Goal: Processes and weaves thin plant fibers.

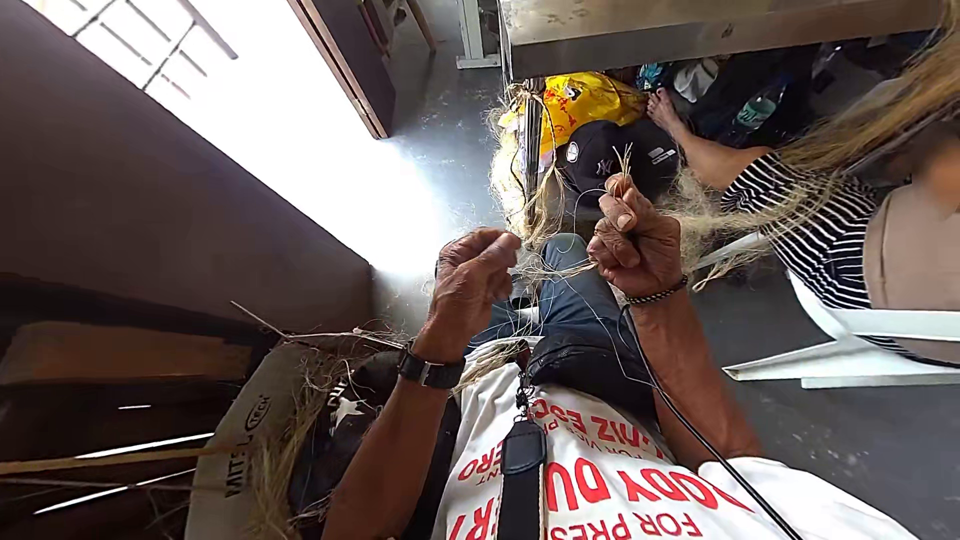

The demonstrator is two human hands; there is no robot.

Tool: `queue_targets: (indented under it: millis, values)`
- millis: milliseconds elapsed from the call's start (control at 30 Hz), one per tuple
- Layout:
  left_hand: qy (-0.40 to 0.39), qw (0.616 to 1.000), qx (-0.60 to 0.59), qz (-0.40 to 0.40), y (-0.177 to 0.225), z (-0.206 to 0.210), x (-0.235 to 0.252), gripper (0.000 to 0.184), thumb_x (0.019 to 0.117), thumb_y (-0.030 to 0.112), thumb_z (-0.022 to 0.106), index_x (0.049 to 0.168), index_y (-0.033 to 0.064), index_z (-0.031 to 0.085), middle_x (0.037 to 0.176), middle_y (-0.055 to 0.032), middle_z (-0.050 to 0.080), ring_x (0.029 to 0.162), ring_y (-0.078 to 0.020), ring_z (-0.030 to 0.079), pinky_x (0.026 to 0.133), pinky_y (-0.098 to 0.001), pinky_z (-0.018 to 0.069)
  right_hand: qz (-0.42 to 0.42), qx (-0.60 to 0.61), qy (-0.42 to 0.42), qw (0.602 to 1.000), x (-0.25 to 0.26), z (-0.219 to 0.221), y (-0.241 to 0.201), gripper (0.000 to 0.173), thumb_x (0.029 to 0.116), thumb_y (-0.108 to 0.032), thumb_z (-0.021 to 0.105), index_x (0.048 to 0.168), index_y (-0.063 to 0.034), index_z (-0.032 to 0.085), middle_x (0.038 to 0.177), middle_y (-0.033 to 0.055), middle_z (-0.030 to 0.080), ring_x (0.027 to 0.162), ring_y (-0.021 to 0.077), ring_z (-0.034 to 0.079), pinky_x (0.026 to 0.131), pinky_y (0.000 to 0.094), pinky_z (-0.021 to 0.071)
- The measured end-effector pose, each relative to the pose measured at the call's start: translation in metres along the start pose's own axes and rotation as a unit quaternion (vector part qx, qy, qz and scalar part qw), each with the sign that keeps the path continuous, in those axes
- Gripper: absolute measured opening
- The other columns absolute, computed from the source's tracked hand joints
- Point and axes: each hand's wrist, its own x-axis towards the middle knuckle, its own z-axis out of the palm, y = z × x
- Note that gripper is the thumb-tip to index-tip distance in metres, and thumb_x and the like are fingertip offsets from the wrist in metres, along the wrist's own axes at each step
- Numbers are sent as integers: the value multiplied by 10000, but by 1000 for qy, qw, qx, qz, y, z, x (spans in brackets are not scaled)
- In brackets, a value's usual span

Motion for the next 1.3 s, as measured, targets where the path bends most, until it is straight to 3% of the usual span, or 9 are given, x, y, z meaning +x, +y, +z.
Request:
queue_targets:
  millis: [133,300,700,867,967,1033,1300]
  values:
    - [-27,997,-44,-56,-6,21,4,169,1018,107,570,942,67,715,660,4,574,436,-16,392,400,-157,355,16,-24,-31,999,1,3,8,74,1050,-193,549,1069,-138,595,674,-27,540,450,29,475,414,159,417]
    - [16,992,-90,-87,-7,40,12,165,1026,112,578,999,43,725,694,-5,562,435,-21,364,383,-154,326,56,-26,-68,996,2,6,24,78,1045,-190,559,1050,-141,619,661,-24,549,461,34,482,423,168,396]
    - [-1,988,-152,-18,-7,36,12,211,1069,164,515,1171,74,676,704,25,521,434,-8,341,378,-136,301,94,-1,-67,993,2,6,42,109,1048,-198,556,1059,-125,636,637,-18,553,453,32,483,422,168,396]
    - [16,994,-104,12,0,36,11,169,1069,183,530,1054,98,675,703,4,554,422,-11,356,369,-137,316,99,9,-50,994,2,7,48,106,1047,-201,559,1067,-126,631,654,-11,560,450,38,479,417,172,393]
    - [20,997,-57,52,5,30,9,156,1066,154,532,1034,97,673,719,4,564,425,-9,355,371,-133,315,91,2,-25,996,2,7,50,159,1065,-208,528,1155,-121,626,708,1,596,459,38,491,418,167,413]
    - [49,995,-49,66,10,27,13,150,1048,102,543,984,87,678,740,10,609,463,-5,423,411,-133,374,86,-14,-5,996,3,9,51,195,1072,-195,500,1188,-116,636,727,1,614,466,36,504,423,163,425]
    - [62,991,-20,114,24,9,15,177,1045,98,538,897,122,631,693,36,544,488,-16,416,440,-143,369,79,-48,86,992,3,17,54,248,1104,-205,414,1006,-124,626,652,-16,541,434,28,453,404,155,399]
